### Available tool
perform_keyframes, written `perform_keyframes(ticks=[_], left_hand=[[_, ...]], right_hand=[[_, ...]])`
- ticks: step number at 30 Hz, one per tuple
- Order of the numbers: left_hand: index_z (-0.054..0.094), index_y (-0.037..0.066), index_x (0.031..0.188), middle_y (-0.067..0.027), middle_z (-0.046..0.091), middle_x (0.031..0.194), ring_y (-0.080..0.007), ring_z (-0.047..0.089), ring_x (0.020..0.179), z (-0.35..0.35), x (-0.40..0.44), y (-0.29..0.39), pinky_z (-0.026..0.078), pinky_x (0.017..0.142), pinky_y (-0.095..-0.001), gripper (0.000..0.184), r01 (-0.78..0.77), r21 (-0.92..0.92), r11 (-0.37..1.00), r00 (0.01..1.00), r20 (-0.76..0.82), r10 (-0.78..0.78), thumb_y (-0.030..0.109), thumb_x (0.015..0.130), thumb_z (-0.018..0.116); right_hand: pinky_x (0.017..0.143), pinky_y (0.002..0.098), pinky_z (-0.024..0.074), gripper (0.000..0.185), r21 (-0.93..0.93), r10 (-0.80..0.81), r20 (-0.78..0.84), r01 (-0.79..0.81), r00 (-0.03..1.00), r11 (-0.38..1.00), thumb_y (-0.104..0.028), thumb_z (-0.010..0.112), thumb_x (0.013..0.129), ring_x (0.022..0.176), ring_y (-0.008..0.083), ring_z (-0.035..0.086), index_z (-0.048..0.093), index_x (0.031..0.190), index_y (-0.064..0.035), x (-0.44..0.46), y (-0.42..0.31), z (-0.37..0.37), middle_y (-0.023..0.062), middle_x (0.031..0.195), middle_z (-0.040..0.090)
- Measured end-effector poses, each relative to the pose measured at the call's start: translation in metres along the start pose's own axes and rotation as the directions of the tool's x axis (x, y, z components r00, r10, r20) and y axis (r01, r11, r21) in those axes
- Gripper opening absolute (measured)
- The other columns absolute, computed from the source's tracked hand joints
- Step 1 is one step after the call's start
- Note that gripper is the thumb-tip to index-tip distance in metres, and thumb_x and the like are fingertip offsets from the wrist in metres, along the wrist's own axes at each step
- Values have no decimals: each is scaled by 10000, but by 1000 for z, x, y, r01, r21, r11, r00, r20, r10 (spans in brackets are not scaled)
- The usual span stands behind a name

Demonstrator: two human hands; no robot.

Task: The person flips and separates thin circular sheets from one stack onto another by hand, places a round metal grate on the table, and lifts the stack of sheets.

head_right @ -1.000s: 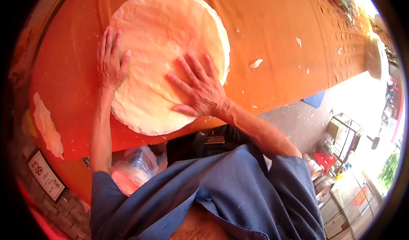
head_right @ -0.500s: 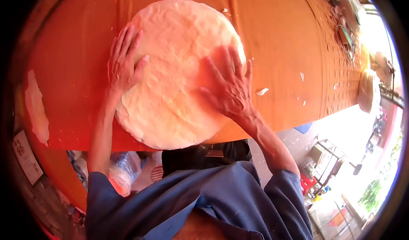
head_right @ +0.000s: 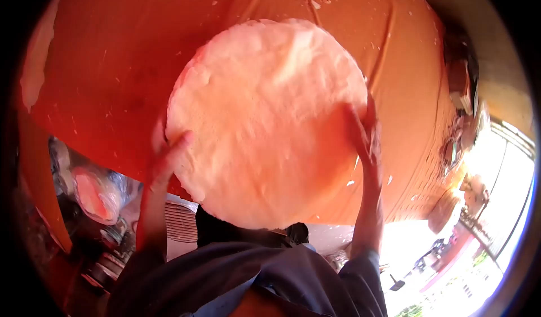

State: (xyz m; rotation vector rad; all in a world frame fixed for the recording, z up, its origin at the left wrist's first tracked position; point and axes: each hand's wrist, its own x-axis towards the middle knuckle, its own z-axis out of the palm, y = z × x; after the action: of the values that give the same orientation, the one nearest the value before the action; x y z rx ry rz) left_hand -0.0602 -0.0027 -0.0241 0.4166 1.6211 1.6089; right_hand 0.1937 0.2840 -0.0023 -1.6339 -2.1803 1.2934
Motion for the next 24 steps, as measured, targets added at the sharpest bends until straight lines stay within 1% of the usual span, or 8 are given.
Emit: perform_keyframes(ticks=[1, 3, 12, 13, 16, 19, 21, 24], left_hand=[[351, -18, 1400, -135, 436, 1377, -247, 409, 1285, 2, 0, -7, 317, 1088, -381, 698, -72, 25, 997, 997, -10, 73, 110, 808, 698], [367, -22, 1390, -133, 475, 1345, -234, 451, 1246, 8, 2, -2, 349, 1063, -378, 673, 60, -205, 977, 998, -2, -62, 89, 805, 680], [421, -32, 1348, -112, 529, 1278, -191, 496, 1186, 3, 5, 4, 388, 1030, -361, 618, 151, -313, 938, 988, 69, -136, 123, 821, 703], [416, -33, 1356, -126, 527, 1291, -205, 490, 1205, 1, 3, 1, 380, 1038, -364, 625, 95, -230, 969, 995, 2, -97, 132, 826, 703], [406, -39, 1375, -175, 514, 1332, -267, 467, 1263, 4, -14, 4, 351, 1066, -388, 643, -90, 184, 979, 987, -113, 112, 165, 840, 699], [458, -23, 1359, -261, 461, 1389, -416, 400, 1334, 12, -34, 53, 266, 1116, -503, 615, -437, 674, 596, 863, 127, 489, 269, 862, 671], [588, 44, 1258, -218, 469, 1398, -422, 391, 1338, 32, -47, 69, 209, 1119, -577, 516, -526, 712, 464, 846, 380, 375, 370, 860, 630], [607, 64, 1234, -179, 462, 1417, -372, 365, 1366, 40, -58, 20, 216, 1111, -595, 515, -467, 779, 418, 884, 396, 248, 378, 826, 633]], right_hand=[[933, 358, 461, 573, 9, -18, -10, 18, 1000, 1000, -325, 601, 931, 1114, 257, 573, 426, 1403, -51, -1, -1, 2, 190, 1220, 609], [909, 360, 470, 575, 30, -48, -39, 49, 998, 998, -325, 603, 929, 1090, 259, 583, 427, 1398, -41, 0, 7, 8, 189, 1212, 613], [989, 386, 414, 657, -256, -303, -83, 273, 949, 927, -297, 617, 914, 1203, 298, 517, 347, 1431, 6, 9, 11, -2, 236, 1332, 516], [1031, 418, 389, 714, -205, -310, -107, 284, 945, 937, -290, 665, 889, 1243, 328, 493, 325, 1445, 3, 7, -1, -6, 250, 1348, 498], [1032, 484, 393, 751, -640, -747, -80, 540, 660, 546, -381, 703, 848, 1241, 430, 477, 388, 1411, 3, 5, -81, 1, 248, 1353, 494], [1041, 508, 363, 712, -680, -847, 156, 678, 508, 281, -479, 630, 864, 1271, 438, 436, 448, 1395, -41, 16, -125, 40, 234, 1347, 505], [1033, 497, 366, 687, -649, -800, 179, 680, 572, 341, -474, 586, 889, 1254, 443, 447, 424, 1414, -61, 43, -110, 66, 243, 1350, 498], [1022, 471, 374, 631, -441, -697, 177, 689, 695, 575, -409, 531, 923, 1204, 445, 479, 395, 1418, -43, 69, -88, 94, 261, 1343, 489]])
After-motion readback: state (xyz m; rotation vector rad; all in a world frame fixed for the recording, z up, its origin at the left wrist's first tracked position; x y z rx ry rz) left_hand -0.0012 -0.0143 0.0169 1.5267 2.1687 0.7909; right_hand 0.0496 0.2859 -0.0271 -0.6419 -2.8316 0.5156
